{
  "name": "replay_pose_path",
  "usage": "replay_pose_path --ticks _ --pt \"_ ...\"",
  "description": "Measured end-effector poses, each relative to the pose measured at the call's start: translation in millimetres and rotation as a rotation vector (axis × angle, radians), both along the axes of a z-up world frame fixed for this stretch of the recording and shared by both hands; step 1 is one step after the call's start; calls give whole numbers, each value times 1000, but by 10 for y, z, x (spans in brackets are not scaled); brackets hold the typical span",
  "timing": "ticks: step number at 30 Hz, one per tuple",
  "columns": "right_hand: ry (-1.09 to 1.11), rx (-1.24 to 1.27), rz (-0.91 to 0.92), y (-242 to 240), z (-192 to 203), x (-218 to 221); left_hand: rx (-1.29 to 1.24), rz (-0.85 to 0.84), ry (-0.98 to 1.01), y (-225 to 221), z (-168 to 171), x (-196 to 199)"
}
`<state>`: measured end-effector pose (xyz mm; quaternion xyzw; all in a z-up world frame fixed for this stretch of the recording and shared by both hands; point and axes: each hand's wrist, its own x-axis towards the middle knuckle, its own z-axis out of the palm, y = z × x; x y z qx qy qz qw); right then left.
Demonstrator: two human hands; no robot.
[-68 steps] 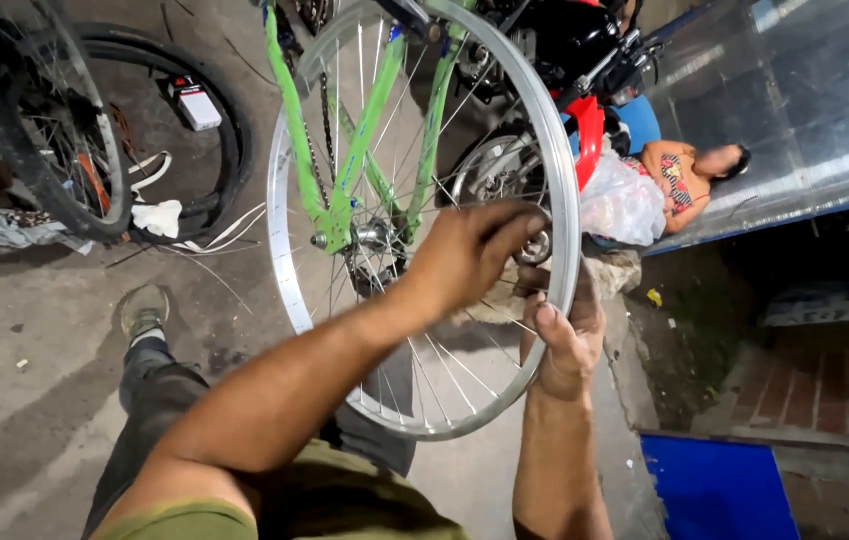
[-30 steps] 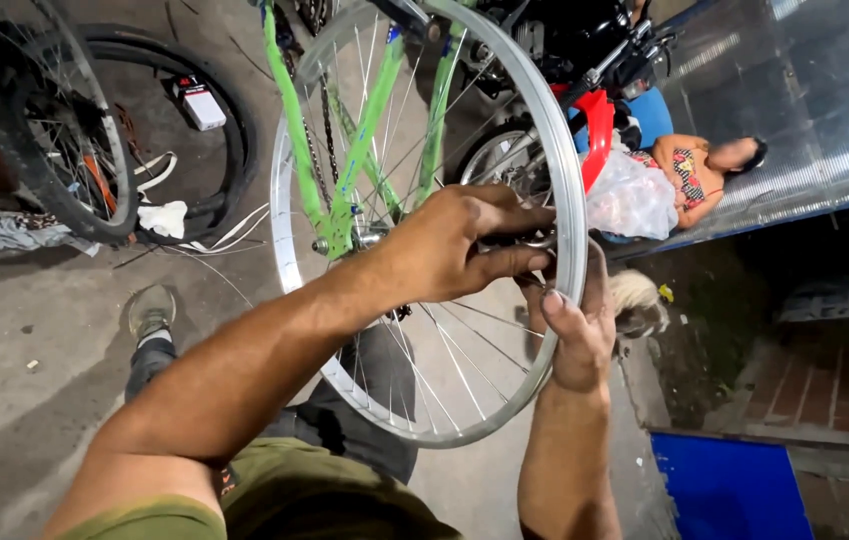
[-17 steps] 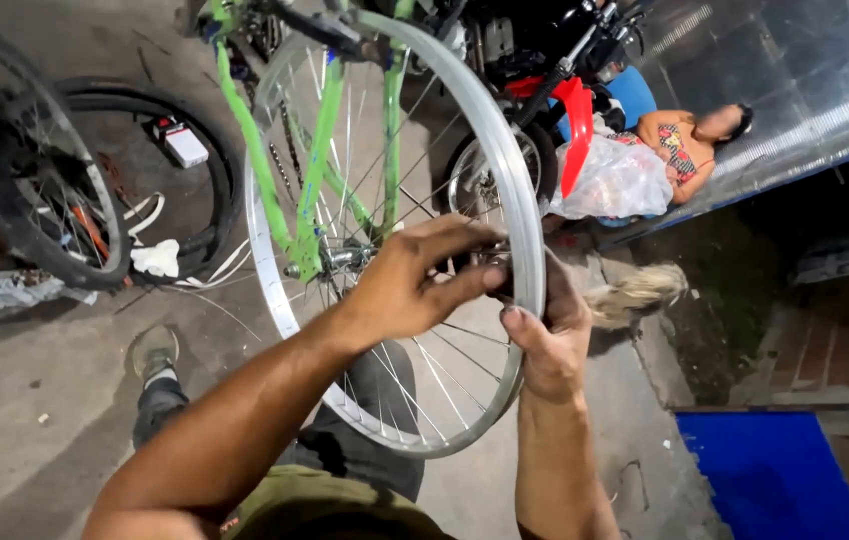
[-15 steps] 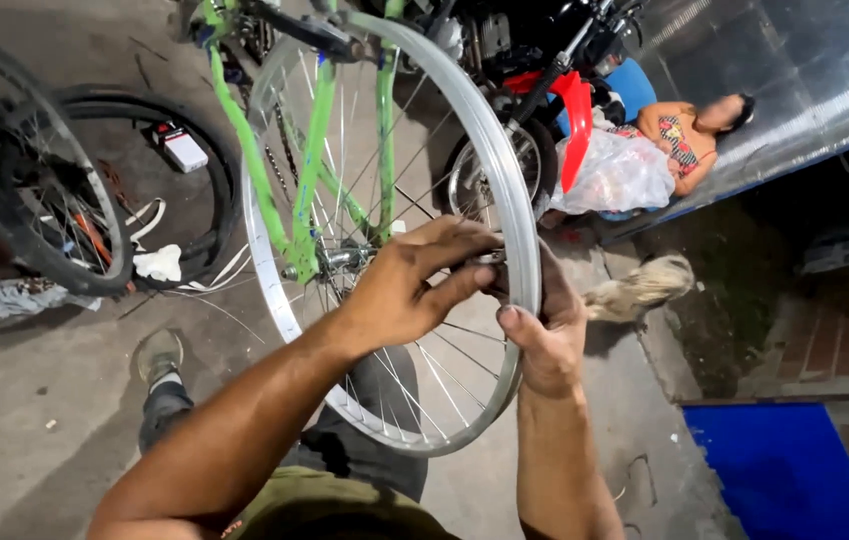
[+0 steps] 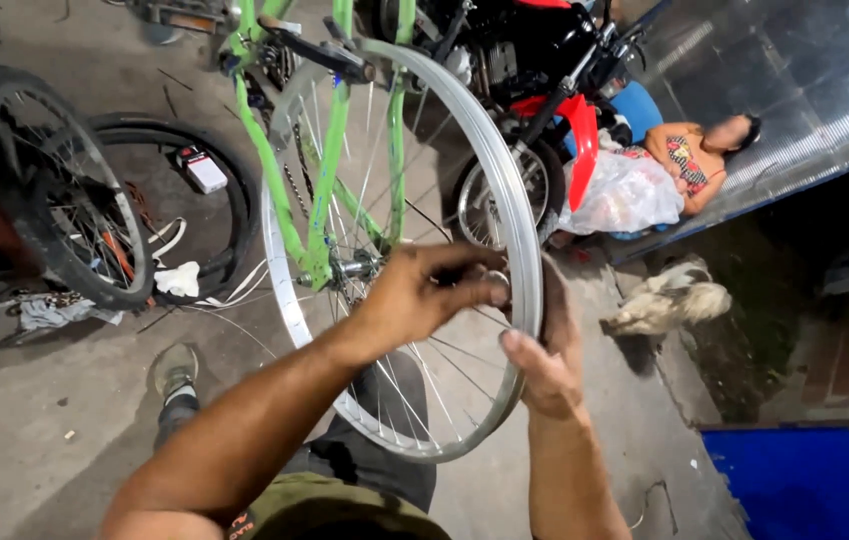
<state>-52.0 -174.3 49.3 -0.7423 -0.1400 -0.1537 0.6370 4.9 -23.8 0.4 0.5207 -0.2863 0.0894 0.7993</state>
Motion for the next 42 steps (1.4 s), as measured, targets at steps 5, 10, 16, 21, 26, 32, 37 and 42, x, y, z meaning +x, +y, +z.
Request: replay_pose_path --ticks 5,10,16,21,26,32,37,42 --pt "89 -59 106 -75 61 181 12 136 -334 64 -108 -94" --pt "112 -27 214 -10 61 288 23 337 -467 185 -64 -62" --pt "78 332 306 -658 -604 475 96 511 -292 186 -108 98" --pt "59 384 325 -415 -470 379 164 393 -236 178 -41 143" --pt "56 286 273 -1023 -886 405 179 298 -222 344 69 119" --pt "18 81 293 -535 -544 327 204 174 -187 306 104 141" --pt "-8 1 202 -249 -175 208 139 81 43 71 -46 285" --pt "1 41 115 -492 -328 233 201 -101 387 42 33 324"
